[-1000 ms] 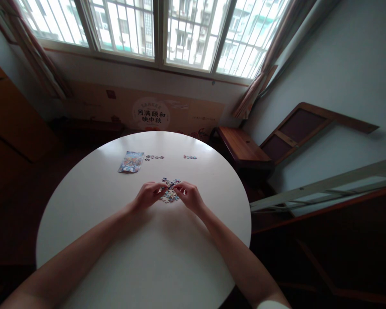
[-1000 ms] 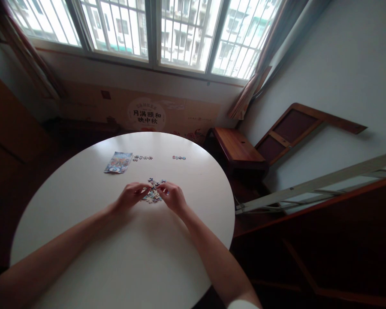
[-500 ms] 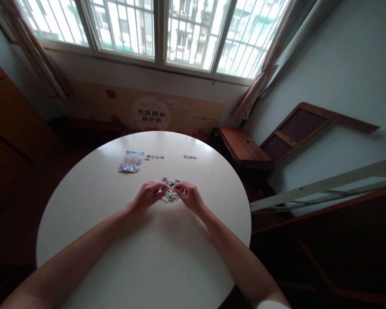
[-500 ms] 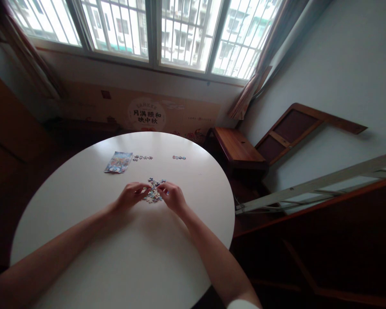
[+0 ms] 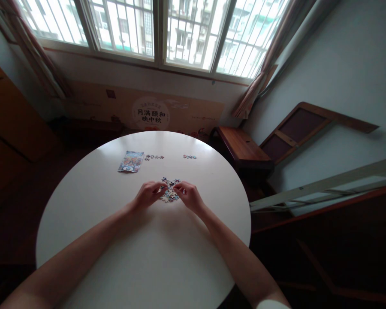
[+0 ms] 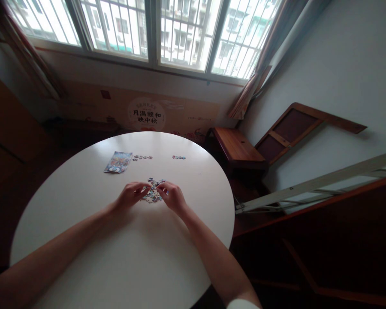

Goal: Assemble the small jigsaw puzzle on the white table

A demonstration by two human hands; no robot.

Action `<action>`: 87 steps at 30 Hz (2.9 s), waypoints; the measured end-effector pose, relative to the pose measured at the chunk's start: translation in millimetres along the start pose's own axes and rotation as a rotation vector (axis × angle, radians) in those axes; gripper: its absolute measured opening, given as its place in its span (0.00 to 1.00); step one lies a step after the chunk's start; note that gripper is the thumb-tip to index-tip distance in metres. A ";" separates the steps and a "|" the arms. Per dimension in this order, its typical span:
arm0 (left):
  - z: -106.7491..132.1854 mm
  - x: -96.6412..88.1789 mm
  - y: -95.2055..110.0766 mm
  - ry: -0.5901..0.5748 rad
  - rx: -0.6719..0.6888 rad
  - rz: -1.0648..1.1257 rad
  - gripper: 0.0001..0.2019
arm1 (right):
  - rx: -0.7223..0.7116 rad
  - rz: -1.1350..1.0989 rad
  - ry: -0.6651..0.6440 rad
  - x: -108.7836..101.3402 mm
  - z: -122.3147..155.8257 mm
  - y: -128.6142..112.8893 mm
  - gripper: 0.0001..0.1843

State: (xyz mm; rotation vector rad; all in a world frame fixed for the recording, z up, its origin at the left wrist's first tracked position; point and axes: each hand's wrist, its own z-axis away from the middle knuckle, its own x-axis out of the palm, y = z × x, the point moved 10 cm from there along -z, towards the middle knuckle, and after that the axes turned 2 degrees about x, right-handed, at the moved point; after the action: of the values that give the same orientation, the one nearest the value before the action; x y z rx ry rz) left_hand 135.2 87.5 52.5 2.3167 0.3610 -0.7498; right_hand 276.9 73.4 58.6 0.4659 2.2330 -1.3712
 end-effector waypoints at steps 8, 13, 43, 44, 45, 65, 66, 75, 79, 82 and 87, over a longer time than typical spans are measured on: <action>1.2 0.3 0.4 0.013 0.029 0.007 0.10 | 0.004 0.004 -0.002 -0.5 0.4 0.0 0.06; 0.9 0.3 1.2 0.018 0.029 0.000 0.09 | -0.003 0.001 -0.003 -0.4 -0.1 -0.7 0.07; -2.3 -3.2 11.2 0.003 0.065 -0.022 0.09 | -0.003 -0.016 -0.006 -0.3 -1.2 0.2 0.06; -2.4 -2.5 10.3 -0.004 0.056 -0.023 0.10 | -0.001 -0.013 -0.006 -0.4 -1.1 0.3 0.06; -2.4 -1.8 9.3 -0.012 0.046 -0.024 0.10 | 0.002 -0.011 -0.006 -0.5 -1.0 0.3 0.06; -2.0 2.4 4.5 -0.046 0.003 -0.021 0.10 | -0.007 -0.008 0.005 -0.6 -0.6 1.8 0.05; -1.6 3.1 3.9 -0.051 0.000 -0.020 0.10 | -0.004 -0.008 0.002 -0.1 -0.5 2.2 0.05; 0.3 5.3 0.6 -0.051 0.008 -0.003 0.09 | 0.010 -0.003 -0.003 0.0 -0.6 1.9 0.04; -0.2 4.5 1.8 -0.048 0.007 -0.016 0.09 | 0.010 -0.003 0.003 -0.7 -0.9 2.3 0.04; -0.5 4.8 2.4 -0.050 0.009 -0.020 0.08 | 0.010 -0.002 0.005 -0.8 -1.1 1.8 0.04; -0.8 4.3 2.9 -0.042 0.016 -0.013 0.08 | 0.012 -0.002 0.002 0.3 -1.2 1.9 0.04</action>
State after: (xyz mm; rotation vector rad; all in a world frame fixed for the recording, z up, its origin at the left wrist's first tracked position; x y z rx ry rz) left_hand 140.2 86.2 51.9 2.3121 0.3524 -0.8098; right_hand 277.4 75.3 57.6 0.4695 2.2289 -1.3859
